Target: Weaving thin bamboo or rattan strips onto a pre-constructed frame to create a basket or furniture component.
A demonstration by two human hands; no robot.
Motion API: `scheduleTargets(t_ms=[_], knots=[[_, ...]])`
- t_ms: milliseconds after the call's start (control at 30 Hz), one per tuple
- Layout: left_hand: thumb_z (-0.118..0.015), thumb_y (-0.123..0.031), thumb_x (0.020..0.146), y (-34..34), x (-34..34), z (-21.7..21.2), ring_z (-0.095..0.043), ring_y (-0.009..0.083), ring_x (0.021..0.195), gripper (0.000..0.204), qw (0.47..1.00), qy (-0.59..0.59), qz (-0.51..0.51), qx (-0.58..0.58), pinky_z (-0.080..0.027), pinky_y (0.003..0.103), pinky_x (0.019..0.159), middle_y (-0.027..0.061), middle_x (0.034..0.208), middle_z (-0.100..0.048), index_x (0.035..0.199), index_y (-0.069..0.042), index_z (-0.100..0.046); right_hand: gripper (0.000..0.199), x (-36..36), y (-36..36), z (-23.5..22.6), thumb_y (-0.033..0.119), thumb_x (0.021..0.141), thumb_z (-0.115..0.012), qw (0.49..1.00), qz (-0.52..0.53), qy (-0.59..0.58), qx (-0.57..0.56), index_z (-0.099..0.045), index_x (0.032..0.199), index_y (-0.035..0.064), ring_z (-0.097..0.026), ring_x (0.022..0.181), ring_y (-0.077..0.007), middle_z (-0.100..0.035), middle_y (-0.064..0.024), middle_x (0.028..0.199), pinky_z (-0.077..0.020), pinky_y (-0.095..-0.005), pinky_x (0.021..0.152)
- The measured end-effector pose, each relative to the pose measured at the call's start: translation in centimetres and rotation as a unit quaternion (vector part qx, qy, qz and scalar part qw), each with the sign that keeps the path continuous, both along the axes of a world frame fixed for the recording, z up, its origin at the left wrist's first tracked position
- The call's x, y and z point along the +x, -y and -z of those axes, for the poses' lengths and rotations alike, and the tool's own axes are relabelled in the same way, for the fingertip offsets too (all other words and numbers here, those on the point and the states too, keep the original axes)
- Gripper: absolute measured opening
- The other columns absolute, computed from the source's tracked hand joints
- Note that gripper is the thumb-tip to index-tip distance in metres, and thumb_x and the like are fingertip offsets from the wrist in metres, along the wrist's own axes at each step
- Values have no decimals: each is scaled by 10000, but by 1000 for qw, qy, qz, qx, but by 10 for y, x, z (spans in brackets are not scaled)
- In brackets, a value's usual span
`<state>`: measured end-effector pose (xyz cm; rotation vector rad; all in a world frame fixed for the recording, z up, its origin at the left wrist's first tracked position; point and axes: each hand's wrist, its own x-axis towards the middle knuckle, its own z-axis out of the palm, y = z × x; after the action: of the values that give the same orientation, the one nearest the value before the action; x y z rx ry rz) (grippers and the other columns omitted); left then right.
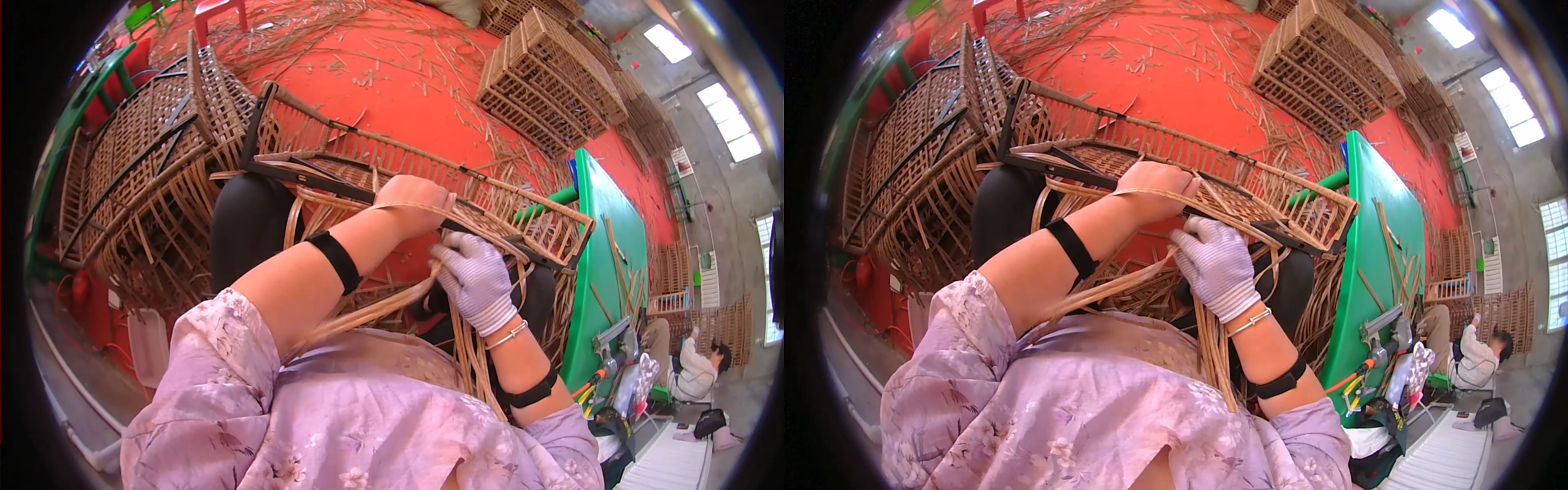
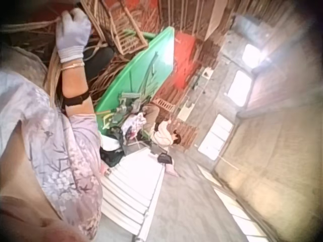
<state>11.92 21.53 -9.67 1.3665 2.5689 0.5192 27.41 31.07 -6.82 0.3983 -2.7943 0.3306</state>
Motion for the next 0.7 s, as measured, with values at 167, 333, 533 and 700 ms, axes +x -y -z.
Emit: scheduleTargets(t_ms=[167, 333, 533, 700], knots=[[-325, -378, 1005, -5, 2, -8, -674, 326, 848, 486, 997, 51, -28, -45, -517, 453, 799, 143, 899, -703, 888, -84, -695, 186, -14, 1, 13, 171, 954, -554, 896, 60, -37, -438, -602, 871, 12, -625, 750, -285, -614, -126, 805, -501, -357, 772], [-336, -362, 997, -8, 6, -6, -678, 322, 854, 461, 999, 19, -33, -34, -518, 455, 793, 140, 908, -704, 896, -90, -694, 329, -34, -20, 31, 276, 996, -486, 471, 113, 22, -875, -437, 713, 115, -420, 496, -154, -392, -4, 533, -408, -308, 590], [-431, -277, 938, 0, 5, 3, -686, 297, 763, 341, 997, -81, 2, 17, -537, 426, 629, 124, 780, -690, 819, -64, -668, 427, 10, 34, -11, 217, 974, -501, 523, 234, 43, -818, -346, 580, 166, -251, 391, -98, -292, 36, 482, -264, -261, 424], [-436, -274, 944, -2, 3, 1, -674, 311, 665, 379, 992, -124, 12, -28, -536, 420, 600, 135, 717, -673, 745, -45, -662, 364, 31, 52, -27, 198, 959, -555, 586, 245, 38, -771, -444, 618, 134, -291, 417, -63, -343, 47, 506, -229, -239, 410]])
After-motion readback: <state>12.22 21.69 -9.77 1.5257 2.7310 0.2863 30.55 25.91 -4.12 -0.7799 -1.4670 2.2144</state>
